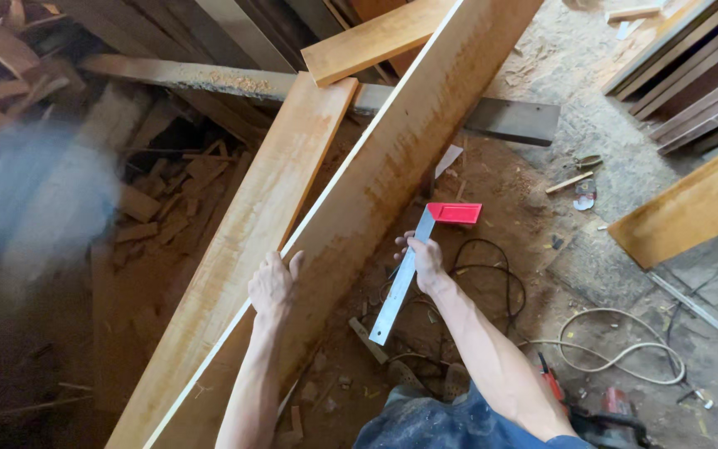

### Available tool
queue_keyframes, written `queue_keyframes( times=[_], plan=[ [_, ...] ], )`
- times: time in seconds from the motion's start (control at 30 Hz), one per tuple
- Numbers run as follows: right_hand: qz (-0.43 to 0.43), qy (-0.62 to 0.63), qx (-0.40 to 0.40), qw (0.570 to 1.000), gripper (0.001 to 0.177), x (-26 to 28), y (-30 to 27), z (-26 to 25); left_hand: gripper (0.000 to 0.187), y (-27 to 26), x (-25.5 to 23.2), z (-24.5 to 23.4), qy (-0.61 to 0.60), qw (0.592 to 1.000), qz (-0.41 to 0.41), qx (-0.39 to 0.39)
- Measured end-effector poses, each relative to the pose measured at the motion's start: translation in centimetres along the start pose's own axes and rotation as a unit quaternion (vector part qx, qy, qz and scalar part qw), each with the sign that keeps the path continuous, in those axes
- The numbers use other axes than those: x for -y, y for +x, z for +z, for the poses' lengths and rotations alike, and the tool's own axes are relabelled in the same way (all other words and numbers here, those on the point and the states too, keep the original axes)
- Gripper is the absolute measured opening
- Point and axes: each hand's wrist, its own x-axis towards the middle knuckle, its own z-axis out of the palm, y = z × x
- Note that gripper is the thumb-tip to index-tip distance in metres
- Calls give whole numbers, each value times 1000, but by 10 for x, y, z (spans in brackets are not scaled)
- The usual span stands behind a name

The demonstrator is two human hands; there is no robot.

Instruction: The person uses a circular saw to cut a long wooden plank on a workbench, then measures and marks the plank with a square and pencil. The cut piece is separated and set aside while the person continues to mark the remaining plank.

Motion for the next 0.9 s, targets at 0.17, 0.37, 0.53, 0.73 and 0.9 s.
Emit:
queue_keyframes(
  times=[0.17,0.37,0.53,0.73,0.9],
  plan=[
    [4,-79,-54,995,35,-49,28,25,67,37,16,23,-28,994,-80,66],
    [-7,-23,-92,995,29,-80,34,50,70,63,39,37,-70,983,-84,147],
    [-4,-108,-142,984,38,-79,16,17,72,41,46,79,-126,964,-78,221],
    [5,-83,-105,991,28,-64,-1,-24,68,12,33,121,-170,945,-94,264],
    [46,-139,-163,976,27,-3,17,-38,65,5,28,128,-119,947,-171,246]
  ],
)
